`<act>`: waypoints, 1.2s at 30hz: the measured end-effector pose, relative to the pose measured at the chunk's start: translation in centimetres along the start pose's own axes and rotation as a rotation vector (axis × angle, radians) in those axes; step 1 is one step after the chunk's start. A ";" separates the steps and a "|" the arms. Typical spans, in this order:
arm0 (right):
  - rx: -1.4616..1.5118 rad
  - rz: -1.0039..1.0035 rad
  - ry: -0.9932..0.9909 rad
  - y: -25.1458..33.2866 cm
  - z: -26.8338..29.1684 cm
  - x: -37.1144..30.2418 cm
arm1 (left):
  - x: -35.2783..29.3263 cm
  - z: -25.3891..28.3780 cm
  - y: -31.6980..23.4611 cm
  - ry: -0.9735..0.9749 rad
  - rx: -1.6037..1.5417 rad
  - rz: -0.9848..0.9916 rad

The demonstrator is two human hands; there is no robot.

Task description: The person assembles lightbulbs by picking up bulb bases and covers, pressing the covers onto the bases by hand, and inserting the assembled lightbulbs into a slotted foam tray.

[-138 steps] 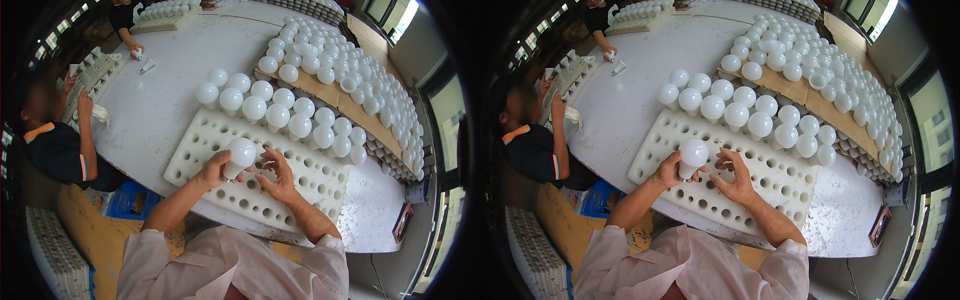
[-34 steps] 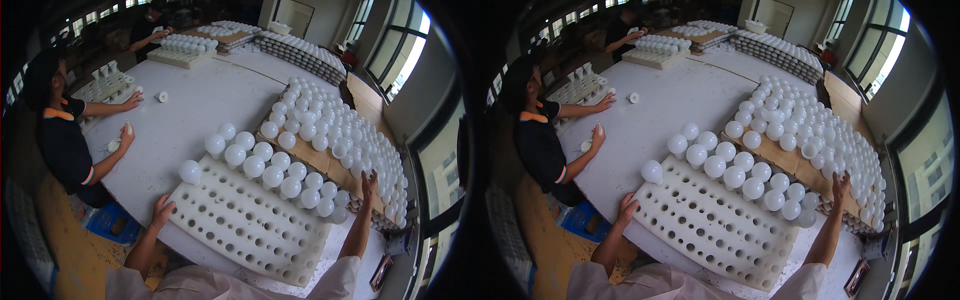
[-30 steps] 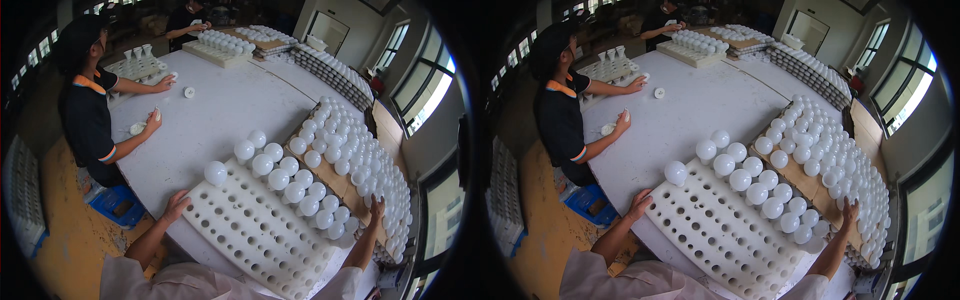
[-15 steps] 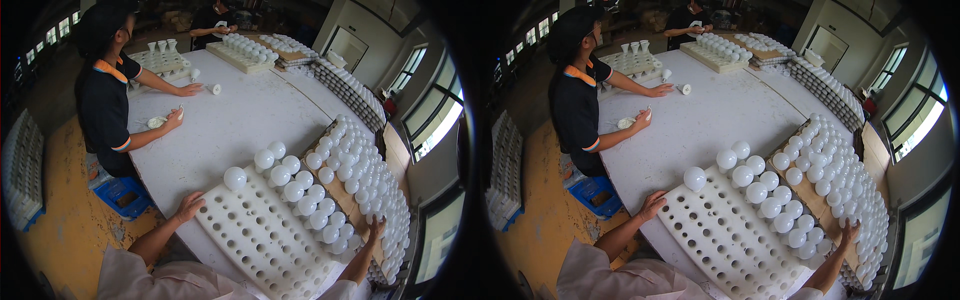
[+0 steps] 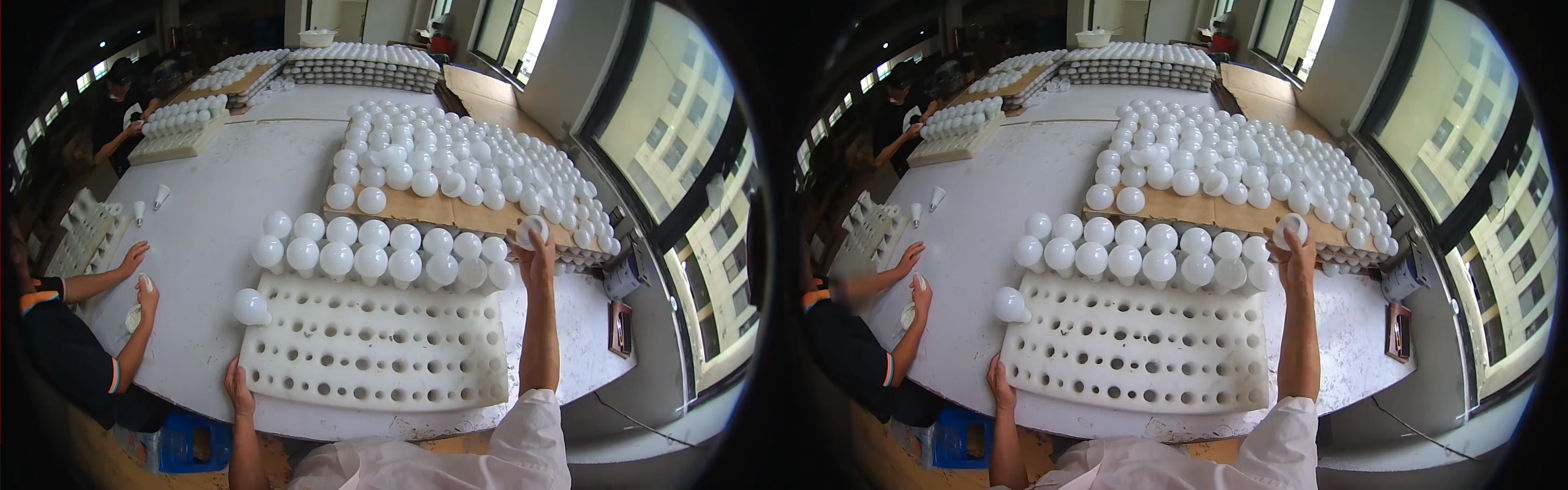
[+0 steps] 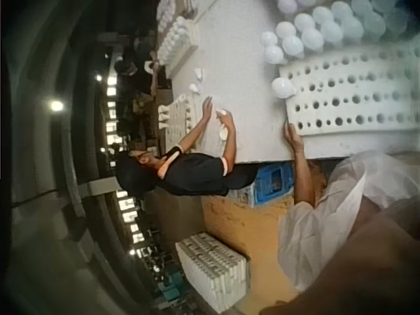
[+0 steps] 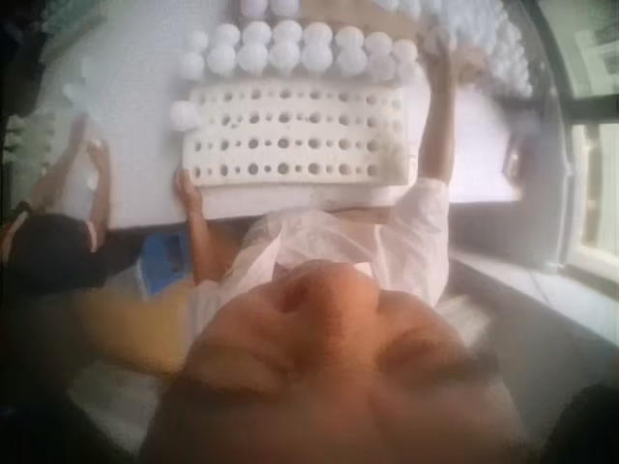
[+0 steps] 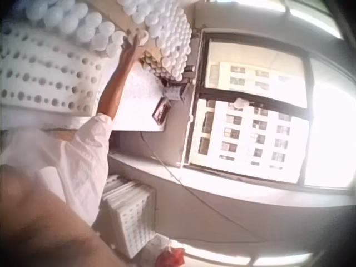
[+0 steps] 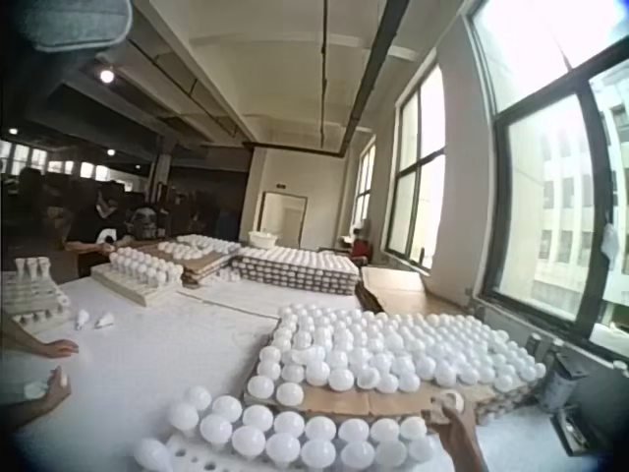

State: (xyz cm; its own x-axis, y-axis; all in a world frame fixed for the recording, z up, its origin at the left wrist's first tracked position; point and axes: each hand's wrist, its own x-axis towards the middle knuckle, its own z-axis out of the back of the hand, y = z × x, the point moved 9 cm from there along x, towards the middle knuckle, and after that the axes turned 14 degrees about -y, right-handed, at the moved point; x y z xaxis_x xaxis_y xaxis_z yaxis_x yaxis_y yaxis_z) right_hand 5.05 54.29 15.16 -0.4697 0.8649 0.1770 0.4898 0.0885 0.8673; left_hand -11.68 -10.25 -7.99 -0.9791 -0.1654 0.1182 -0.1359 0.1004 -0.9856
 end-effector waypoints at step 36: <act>-0.392 -0.356 0.665 -15.9 -12.4 -22.9 | 1.3 -2.6 -3.9 0.033 0.695 0.143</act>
State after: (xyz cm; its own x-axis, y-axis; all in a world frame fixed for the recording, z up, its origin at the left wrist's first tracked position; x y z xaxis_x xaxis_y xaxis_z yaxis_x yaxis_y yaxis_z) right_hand -1.14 26.97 3.12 -0.9416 0.3368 -0.0067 -0.0012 0.0166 0.9999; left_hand -12.79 -8.32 -3.73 -0.9857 -0.1666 -0.0252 0.1114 -0.5321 -0.8393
